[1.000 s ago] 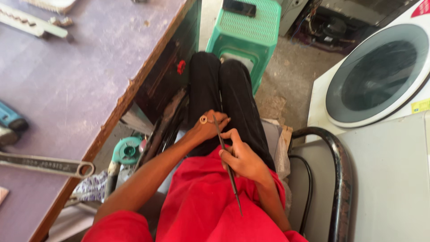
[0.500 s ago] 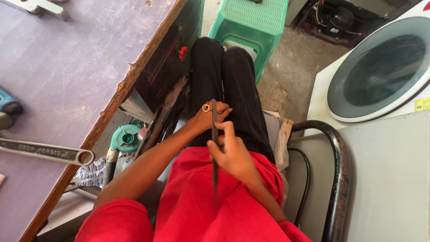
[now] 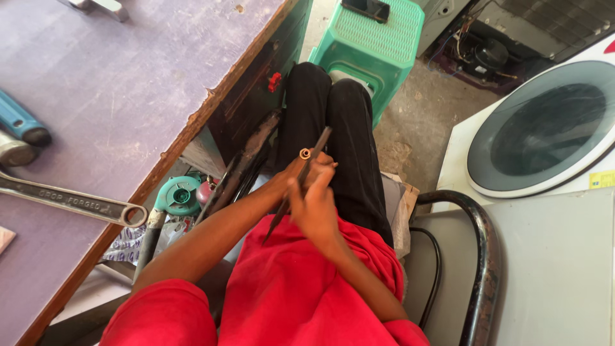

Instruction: The person sits on a chair and uses a metal file to smooth the surface of a small brass-colored metal fitting attached to a wire. They hold the fitting in their left hand and file it with their right hand, rotating the object to work on different sides.

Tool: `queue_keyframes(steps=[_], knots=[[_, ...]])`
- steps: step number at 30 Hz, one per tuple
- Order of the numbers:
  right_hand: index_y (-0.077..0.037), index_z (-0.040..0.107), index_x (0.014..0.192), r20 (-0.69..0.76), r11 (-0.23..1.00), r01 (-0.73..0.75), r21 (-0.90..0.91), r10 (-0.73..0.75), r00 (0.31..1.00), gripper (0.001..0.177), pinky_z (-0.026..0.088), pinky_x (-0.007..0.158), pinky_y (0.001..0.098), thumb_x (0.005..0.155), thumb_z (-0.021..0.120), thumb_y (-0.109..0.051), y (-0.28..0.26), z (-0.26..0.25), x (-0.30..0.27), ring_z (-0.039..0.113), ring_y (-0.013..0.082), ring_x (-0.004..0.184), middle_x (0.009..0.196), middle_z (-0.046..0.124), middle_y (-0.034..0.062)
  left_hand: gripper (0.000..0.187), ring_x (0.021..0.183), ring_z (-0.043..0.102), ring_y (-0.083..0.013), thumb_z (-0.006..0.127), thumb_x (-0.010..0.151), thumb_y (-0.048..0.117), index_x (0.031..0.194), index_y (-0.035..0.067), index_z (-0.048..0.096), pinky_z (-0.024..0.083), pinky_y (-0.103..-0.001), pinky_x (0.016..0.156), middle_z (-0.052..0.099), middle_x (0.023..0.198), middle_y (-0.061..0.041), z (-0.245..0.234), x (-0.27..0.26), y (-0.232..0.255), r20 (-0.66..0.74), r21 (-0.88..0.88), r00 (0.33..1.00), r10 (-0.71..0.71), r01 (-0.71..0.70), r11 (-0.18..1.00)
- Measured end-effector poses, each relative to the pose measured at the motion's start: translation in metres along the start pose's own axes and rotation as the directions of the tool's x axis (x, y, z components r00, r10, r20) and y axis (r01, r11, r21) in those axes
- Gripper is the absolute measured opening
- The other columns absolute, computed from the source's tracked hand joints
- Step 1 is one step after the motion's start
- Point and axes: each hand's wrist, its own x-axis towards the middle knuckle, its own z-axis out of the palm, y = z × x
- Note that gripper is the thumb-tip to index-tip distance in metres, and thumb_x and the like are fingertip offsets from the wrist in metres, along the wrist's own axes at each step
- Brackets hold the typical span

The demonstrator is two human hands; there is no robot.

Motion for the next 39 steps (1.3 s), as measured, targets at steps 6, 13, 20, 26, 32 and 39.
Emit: queue_keyframes(steps=[6,13,20,26,32,39], knots=[[0.004,0.025,0.131,0.072,0.99,-0.086,0.115,0.078,0.994,0.048,0.054,0.044,0.0267,0.101,0.057,-0.016,-0.01,0.015,-0.028,0.068,0.0182,0.05,0.081,0.072,0.0153,0.04,0.055,0.056,-0.0244,0.055,0.107,0.027,0.076,0.002,0.056,0.046,-0.038,0.053,0.053,0.064,-0.014,0.0,-0.003,0.02,0.006,0.399,0.998,0.066,-0.063,0.915],[0.004,0.025,0.128,-0.039,0.986,-0.098,0.133,0.103,0.994,0.047,0.057,0.045,0.0281,0.102,0.059,-0.017,-0.003,0.009,0.005,0.07,0.0173,0.053,0.079,0.071,0.0137,0.025,0.059,0.062,-0.0212,0.064,0.092,0.019,0.074,0.004,0.056,0.053,-0.032,0.057,0.061,0.07,-0.012,-0.006,0.002,0.011,0.144,0.556,0.938,0.314,-0.339,0.759],[0.004,0.023,0.134,0.075,0.996,0.079,0.048,-0.083,0.994,0.047,0.056,0.051,0.0278,0.108,0.056,-0.018,0.004,0.023,-0.037,0.068,0.018,0.059,0.083,0.069,0.0129,0.045,0.058,0.059,-0.0264,0.062,0.104,0.03,0.07,0.001,0.056,0.049,-0.038,0.059,0.056,0.066,-0.013,-0.004,-0.002,0.026,0.015,0.684,0.976,0.218,-0.169,0.71],[0.004,0.026,0.134,-0.039,0.993,-0.062,0.105,0.066,0.997,0.046,0.054,0.042,0.0275,0.103,0.056,-0.014,-0.002,0.001,0.003,0.067,0.0164,0.052,0.078,0.067,0.0125,0.029,0.057,0.063,-0.0253,0.072,0.085,0.022,0.071,0.003,0.057,0.052,-0.037,0.055,0.061,0.063,-0.01,-0.015,-0.017,0.026,0.17,0.447,0.918,0.359,-0.397,0.802],[0.004,0.024,0.132,0.103,0.989,-0.041,0.144,0.026,0.994,0.047,0.053,0.043,0.0271,0.103,0.056,-0.014,-0.003,0.02,-0.045,0.065,0.0162,0.052,0.078,0.066,0.0108,0.037,0.058,0.058,-0.0247,0.064,0.101,0.026,0.072,0.005,0.059,0.049,-0.036,0.057,0.057,0.064,-0.011,-0.005,-0.001,0.022,0.049,0.673,0.927,0.373,-0.306,0.673],[0.002,0.026,0.125,0.0,0.989,-0.109,0.1,0.109,0.994,0.041,0.049,0.039,0.0268,0.104,0.057,-0.014,-0.002,0.003,-0.007,0.063,0.0143,0.048,0.072,0.066,0.0093,0.031,0.055,0.061,-0.0265,0.07,0.083,0.024,0.067,0.001,0.057,0.049,-0.037,0.053,0.059,0.062,-0.011,-0.012,0.006,-0.001,0.293,0.675,0.813,0.503,-0.548,0.494]])
